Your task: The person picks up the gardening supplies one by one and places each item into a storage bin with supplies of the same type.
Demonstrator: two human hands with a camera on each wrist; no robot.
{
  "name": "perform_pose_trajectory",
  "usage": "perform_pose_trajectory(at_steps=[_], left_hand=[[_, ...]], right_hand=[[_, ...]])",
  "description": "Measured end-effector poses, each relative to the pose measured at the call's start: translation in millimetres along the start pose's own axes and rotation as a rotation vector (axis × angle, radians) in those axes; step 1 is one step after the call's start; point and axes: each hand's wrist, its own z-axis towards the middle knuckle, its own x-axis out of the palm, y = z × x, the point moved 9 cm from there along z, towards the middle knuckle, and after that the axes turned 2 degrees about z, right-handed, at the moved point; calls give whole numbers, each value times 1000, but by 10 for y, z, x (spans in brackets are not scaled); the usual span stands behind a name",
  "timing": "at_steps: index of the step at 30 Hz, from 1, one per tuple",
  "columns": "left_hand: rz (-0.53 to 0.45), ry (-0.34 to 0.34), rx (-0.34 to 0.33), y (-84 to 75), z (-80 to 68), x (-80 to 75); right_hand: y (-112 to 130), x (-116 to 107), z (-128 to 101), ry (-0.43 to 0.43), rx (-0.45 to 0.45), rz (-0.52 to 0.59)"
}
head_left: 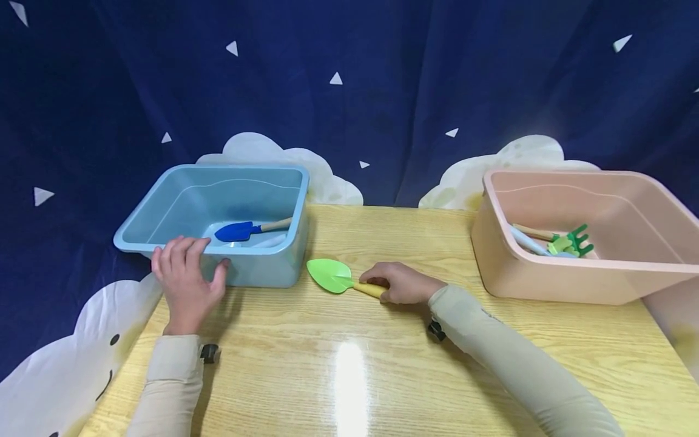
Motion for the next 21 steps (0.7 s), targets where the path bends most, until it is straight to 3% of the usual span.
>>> perform_pose_trajectory(at_steps=[21], left_hand=[[11,16,4,-23,16,-4]], right_hand=[[-38,21,-39,-25,0,19]])
